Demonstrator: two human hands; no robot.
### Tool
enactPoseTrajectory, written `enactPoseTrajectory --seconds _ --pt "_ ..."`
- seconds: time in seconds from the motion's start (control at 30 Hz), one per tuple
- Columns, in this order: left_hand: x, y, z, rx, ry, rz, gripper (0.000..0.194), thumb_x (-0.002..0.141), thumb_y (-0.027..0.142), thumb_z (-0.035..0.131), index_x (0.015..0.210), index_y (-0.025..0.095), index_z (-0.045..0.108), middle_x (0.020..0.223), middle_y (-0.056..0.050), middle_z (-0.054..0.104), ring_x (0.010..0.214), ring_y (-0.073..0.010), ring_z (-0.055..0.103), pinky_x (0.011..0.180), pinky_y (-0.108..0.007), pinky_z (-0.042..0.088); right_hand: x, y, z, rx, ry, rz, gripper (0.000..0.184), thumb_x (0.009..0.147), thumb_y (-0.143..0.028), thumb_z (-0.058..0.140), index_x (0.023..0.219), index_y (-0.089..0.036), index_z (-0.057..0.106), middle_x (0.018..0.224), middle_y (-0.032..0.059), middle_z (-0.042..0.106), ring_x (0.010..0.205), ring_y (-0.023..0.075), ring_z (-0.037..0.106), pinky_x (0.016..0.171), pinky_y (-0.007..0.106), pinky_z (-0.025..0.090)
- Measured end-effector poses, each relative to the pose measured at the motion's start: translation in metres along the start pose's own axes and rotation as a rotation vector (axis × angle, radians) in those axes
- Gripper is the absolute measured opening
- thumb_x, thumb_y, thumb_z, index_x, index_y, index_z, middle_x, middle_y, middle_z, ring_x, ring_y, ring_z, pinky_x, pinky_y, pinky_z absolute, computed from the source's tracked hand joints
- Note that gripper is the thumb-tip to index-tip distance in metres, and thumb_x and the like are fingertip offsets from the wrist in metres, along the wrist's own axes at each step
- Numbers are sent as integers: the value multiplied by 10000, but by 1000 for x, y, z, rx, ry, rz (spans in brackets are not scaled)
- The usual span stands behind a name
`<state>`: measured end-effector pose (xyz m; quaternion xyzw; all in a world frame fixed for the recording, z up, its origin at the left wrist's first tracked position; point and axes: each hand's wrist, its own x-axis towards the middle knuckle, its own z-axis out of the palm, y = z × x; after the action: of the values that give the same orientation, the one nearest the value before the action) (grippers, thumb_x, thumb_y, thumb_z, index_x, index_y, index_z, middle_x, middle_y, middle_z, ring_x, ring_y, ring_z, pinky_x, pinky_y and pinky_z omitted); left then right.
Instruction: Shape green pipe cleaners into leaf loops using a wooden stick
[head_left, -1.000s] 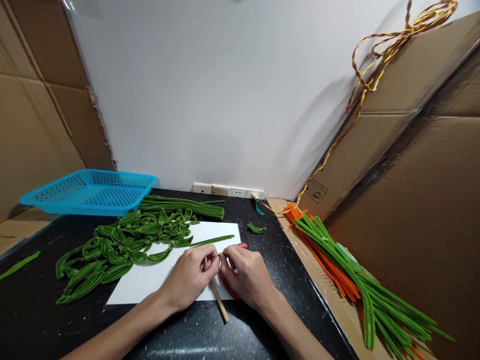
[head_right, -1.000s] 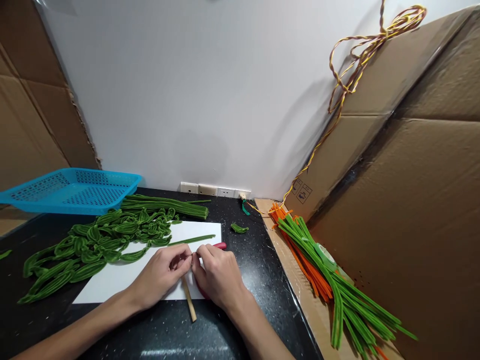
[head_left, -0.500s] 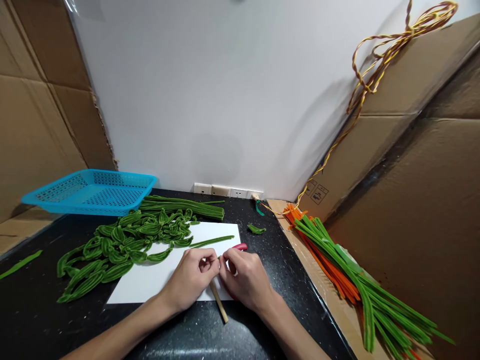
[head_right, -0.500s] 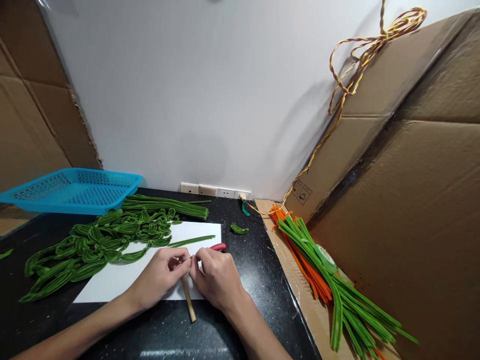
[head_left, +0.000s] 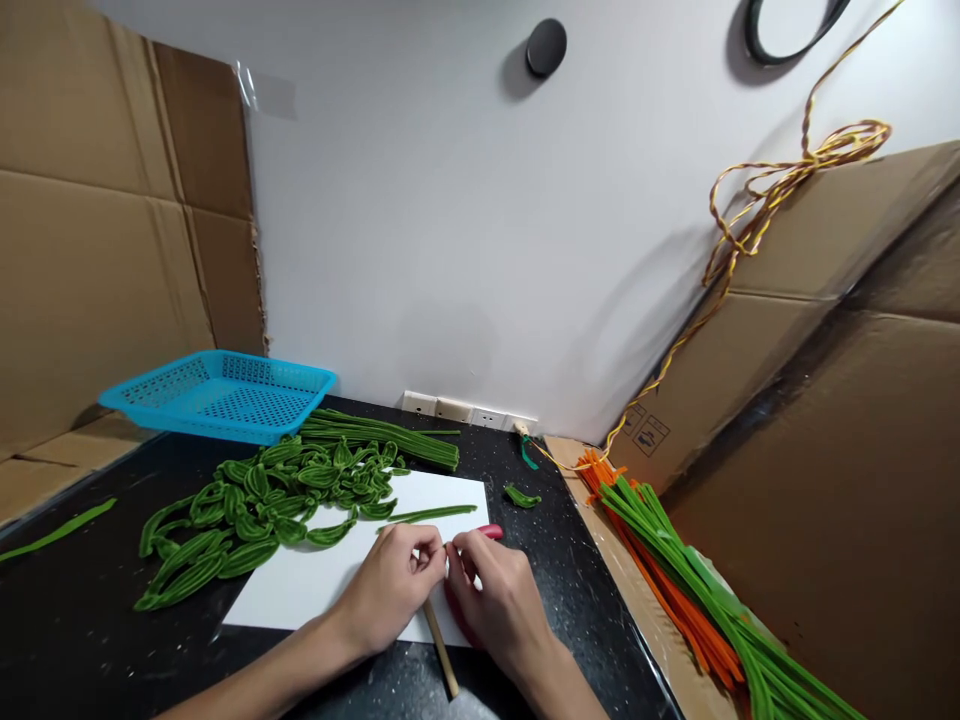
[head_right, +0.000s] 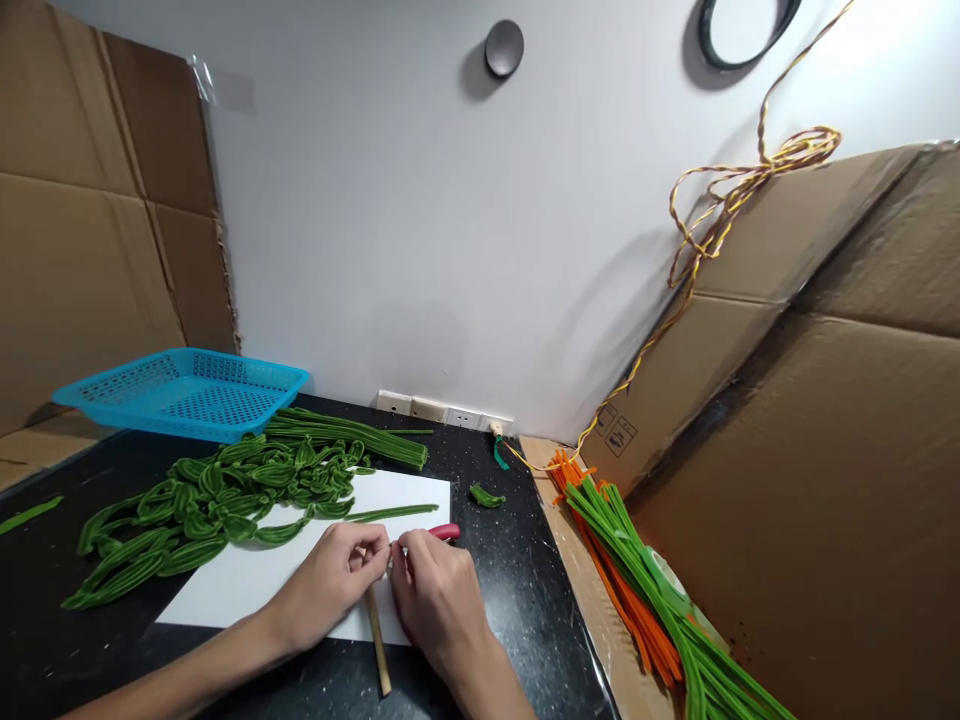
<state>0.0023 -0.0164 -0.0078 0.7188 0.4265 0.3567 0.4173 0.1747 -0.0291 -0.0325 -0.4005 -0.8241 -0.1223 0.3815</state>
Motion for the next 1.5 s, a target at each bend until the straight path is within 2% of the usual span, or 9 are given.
enactPoseTrajectory --seconds 0.07,0.2,0.4,0.57,0.73,0.93,1.03,1.33,1.5 --pt "1 -4 2 -112 -15 -74 344 877 408 519 612 198 455 584 27 425 561 -129 397 528 -256 282 0 0 -1 -28 0 -33 317 1073 -160 384 801 -202 542 636 -1 625 507 120 572 540 235 351" --pt "3 -14 6 -419 -165 -297 336 851 484 537 649 225 462 496 78 371 324 -88 268 364 -252 162 3 -1 -5 -54 -4 -58 334 1075 -158 389 796 -196 567 610 -4 634 486 116 578 529 238 343" --pt "2 -14 5 -400 -96 -151 342 846 465 661 694 193 518 509 75 429 355 -68 314 393 -217 219 6 1 -11 -1 10 -25 240 1073 -211 451 956 -154 652 583 -20 636 466 107 586 532 227 356" --pt "4 -18 5 -473 -139 -161 356 906 533 604 825 189 559 576 66 495 336 -67 371 341 -195 217 6 0 -11 65 2 -7 220 1063 -204 468 983 -144 664 613 -6 659 465 103 573 531 220 366" --pt "10 -22 6 -524 -177 -121 459 884 613 646 819 167 559 574 63 509 332 -43 415 322 -151 220 5 -1 -14 99 -20 30 206 1049 -190 479 991 -145 671 612 -11 644 461 102 553 518 224 362" --pt "13 -26 6 -645 -186 -104 578 825 693 701 985 151 580 739 25 607 345 -54 521 295 -146 272 8 -2 -16 124 -27 56 132 999 -208 566 1048 -155 677 558 -55 583 426 96 499 489 218 356" --pt "13 -29 8 -669 -195 -83 596 825 705 699 1009 154 564 733 32 604 339 -52 517 291 -142 280 8 -1 -15 151 -18 37 143 1011 -202 559 1069 -148 678 562 -51 592 421 88 498 473 209 353" --pt "11 -18 0 -665 -251 -160 390 860 510 692 969 163 552 642 30 628 314 -49 471 293 -134 251 2 4 -12 148 2 -19 184 1025 -171 524 1021 -156 708 566 -29 616 424 93 519 458 218 348" --pt "11 -16 -1 -668 -204 -176 370 879 476 663 1035 156 560 675 21 636 339 -54 490 294 -128 260 5 5 -13 104 59 5 168 1017 -151 537 1006 -145 704 531 -48 563 407 87 487 457 222 338"
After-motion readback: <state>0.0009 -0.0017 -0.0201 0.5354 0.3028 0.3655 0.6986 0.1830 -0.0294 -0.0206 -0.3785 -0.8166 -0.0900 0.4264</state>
